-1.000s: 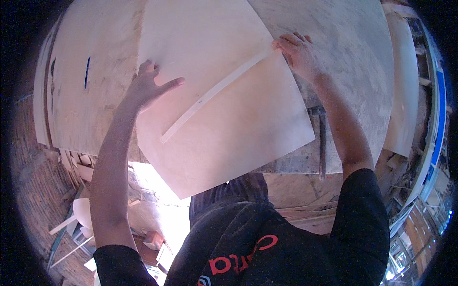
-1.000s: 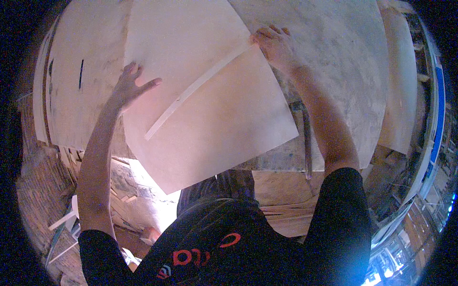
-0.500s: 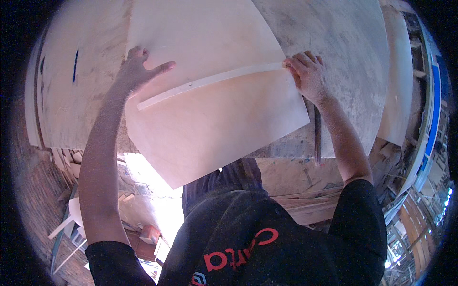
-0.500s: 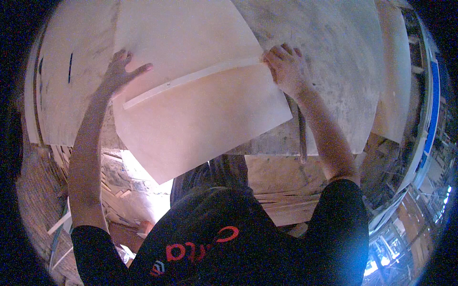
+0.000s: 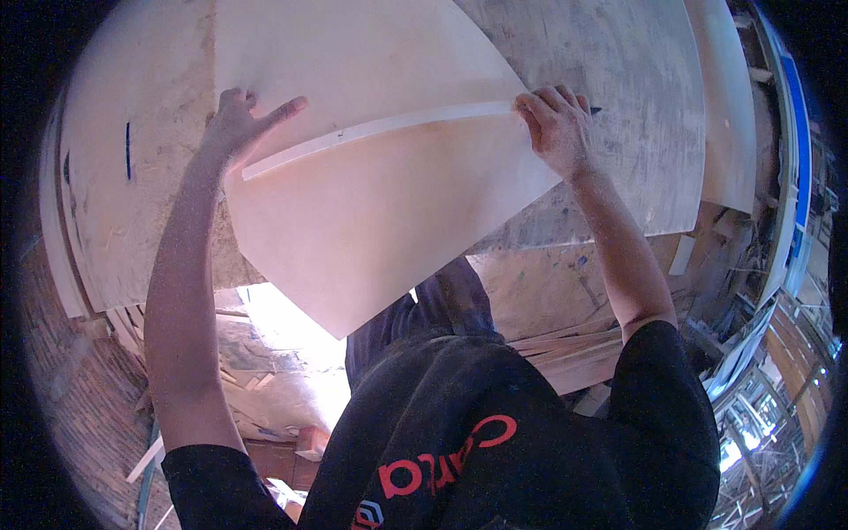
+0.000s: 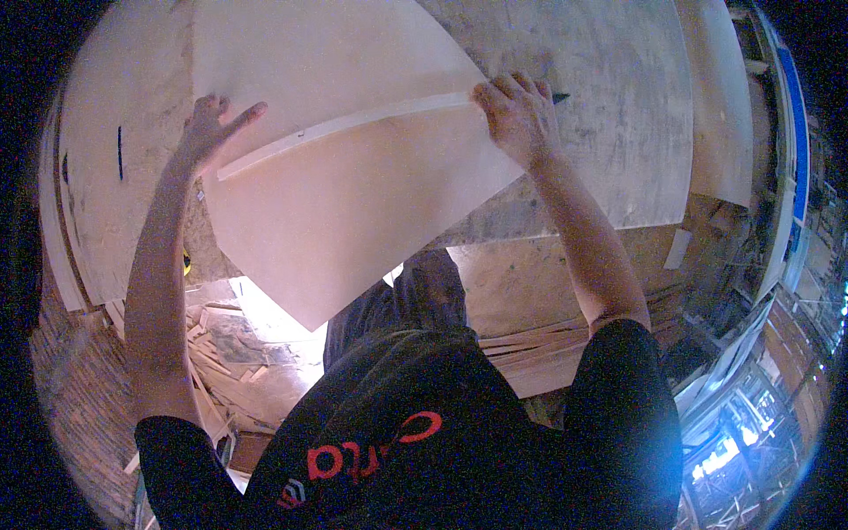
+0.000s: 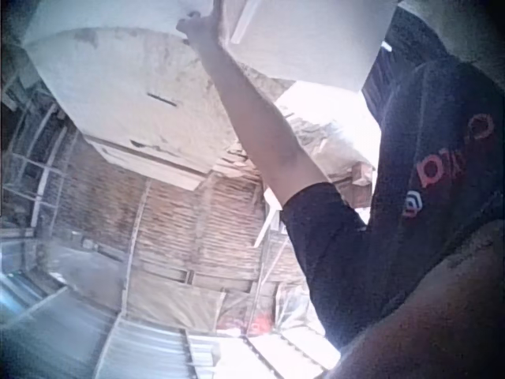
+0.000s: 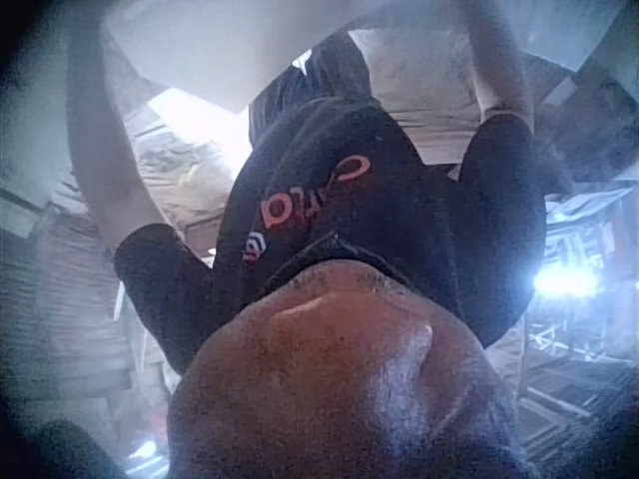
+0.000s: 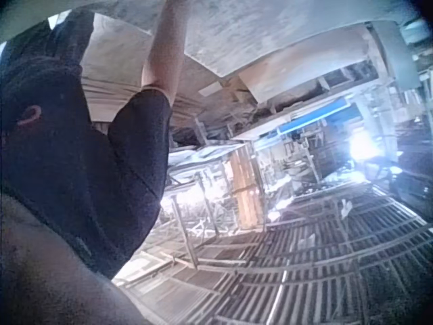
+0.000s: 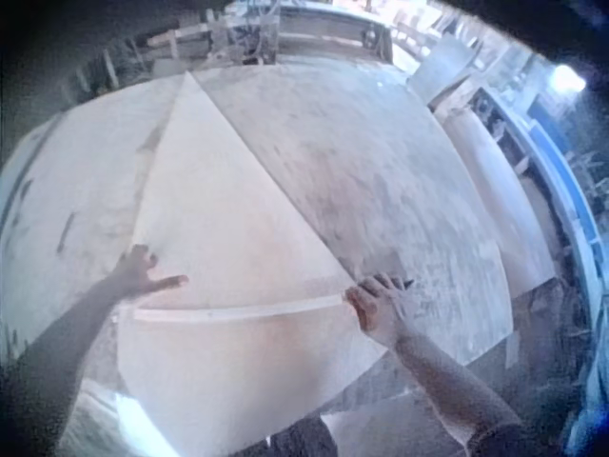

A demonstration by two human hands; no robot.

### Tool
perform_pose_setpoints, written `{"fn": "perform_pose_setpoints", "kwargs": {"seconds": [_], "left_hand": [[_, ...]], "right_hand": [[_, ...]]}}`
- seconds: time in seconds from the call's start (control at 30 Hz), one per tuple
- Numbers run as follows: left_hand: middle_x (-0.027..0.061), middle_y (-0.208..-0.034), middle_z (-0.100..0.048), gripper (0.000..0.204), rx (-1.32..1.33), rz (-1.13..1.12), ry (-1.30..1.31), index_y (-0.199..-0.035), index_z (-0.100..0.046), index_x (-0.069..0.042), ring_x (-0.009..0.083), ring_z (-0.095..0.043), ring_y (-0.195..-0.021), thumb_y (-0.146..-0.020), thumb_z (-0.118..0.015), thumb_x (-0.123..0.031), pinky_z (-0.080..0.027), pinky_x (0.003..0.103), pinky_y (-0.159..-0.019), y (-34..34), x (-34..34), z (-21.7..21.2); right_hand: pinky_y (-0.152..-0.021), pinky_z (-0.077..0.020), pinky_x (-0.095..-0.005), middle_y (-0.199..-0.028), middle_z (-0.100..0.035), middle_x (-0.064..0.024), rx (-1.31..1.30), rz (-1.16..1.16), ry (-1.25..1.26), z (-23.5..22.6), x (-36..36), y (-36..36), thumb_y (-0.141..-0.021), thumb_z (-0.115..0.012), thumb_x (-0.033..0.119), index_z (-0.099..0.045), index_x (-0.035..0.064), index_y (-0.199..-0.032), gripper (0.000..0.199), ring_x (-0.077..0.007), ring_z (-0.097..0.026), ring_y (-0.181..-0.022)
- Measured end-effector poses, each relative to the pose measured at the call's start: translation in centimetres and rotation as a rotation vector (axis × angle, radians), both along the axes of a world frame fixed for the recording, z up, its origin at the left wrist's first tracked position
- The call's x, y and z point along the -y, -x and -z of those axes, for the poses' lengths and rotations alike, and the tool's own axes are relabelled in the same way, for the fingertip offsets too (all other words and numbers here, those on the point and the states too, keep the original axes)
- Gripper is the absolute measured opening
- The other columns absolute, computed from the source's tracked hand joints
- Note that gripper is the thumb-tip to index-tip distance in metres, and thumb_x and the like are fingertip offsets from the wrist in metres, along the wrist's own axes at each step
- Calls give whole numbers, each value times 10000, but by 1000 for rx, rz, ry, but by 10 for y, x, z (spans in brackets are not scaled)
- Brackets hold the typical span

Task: The person aligns a thin wooden strip along a curved edge of a large plywood panel, taps it with a hammer, and measures the panel with a tape measure. The person then lifts and repositions the panel on the workbench.

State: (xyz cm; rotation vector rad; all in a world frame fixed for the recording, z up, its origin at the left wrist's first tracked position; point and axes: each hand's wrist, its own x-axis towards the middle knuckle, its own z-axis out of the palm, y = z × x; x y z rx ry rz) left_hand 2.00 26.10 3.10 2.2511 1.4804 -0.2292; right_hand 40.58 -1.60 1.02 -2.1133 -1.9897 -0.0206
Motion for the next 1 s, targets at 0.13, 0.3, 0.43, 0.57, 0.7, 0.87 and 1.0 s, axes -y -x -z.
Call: {"fn": "perform_pose_setpoints", "kwargs": {"seconds": [0.13, 0.3, 0.43, 0.57, 0.7, 0.87, 1.0], "left_hand": [[264, -1331, -544, 1168, 11, -21, 12, -1290, -547, 102, 386, -550, -1262, -672, -695, -878, -438, 483, -1079, 2, -2, 4], [290, -1410, -505, 1255, -21, 1, 93, -1409, -492, 95, 406, -509, -1340, -653, -699, -884, -412, 495, -1123, -2, -6, 0], [296, -1440, -474, 1318, -54, 61, 125, -1442, -472, 87, 407, -488, -1361, -616, -688, -916, -402, 491, -1137, -7, -5, -7], [316, -1468, -432, 1381, -132, 146, 46, -1414, -463, 145, 408, -465, -1379, -593, -665, -947, -389, 482, -1148, -9, 0, -3], [310, -1389, -523, 1312, -46, 176, 19, -1328, -584, 114, 448, -570, -1270, -584, -632, -966, -435, 535, -1101, -7, -4, 0], [311, -1294, -616, 1289, -101, 255, 131, -1321, -609, 85, 413, -587, -1267, -599, -593, -982, -431, 527, -1105, -9, -10, -6], [301, -1223, -664, 1242, -73, 252, 64, -1309, -634, 56, 388, -610, -1247, -611, -598, -971, -435, 516, -1101, -10, -4, -12]], "right_hand": [[-882, -449, -481, -998, -680, -51, 34, 66, 26, 0, 19, 18, -927, -627, 194, -708, 160, -1038, 142, -296, -623, -1031], [-856, -441, -449, -999, -683, -48, 94, 135, 25, -3, 53, 48, -931, -682, 207, -712, 125, -1046, 145, -268, -629, -1010], [-868, -438, -444, -1027, -689, -40, 100, 247, -4, 0, 66, 73, -939, -674, 220, -712, 133, -1054, 149, -265, -633, -1024], [-876, -432, -443, -1052, -697, -31, 127, 328, 24, 1, 73, 86, -961, -647, 245, -712, 154, -1076, 161, -257, -637, -1037], [-883, -429, -499, -995, -707, -43, 145, 324, -36, 1, 75, 87, -929, -619, 215, -710, 191, -1008, 122, -278, -648, -1048], [-866, -416, -462, -1035, -700, -19, 146, 409, 44, -1, 98, 123, -963, -653, 269, -712, 166, -1084, 170, -241, -642, -1023], [-864, -413, -463, -1013, -697, -13, 119, 444, 74, -6, 112, 145, -956, -655, 256, -710, 167, -1061, 148, -236, -640, -1020]]}}
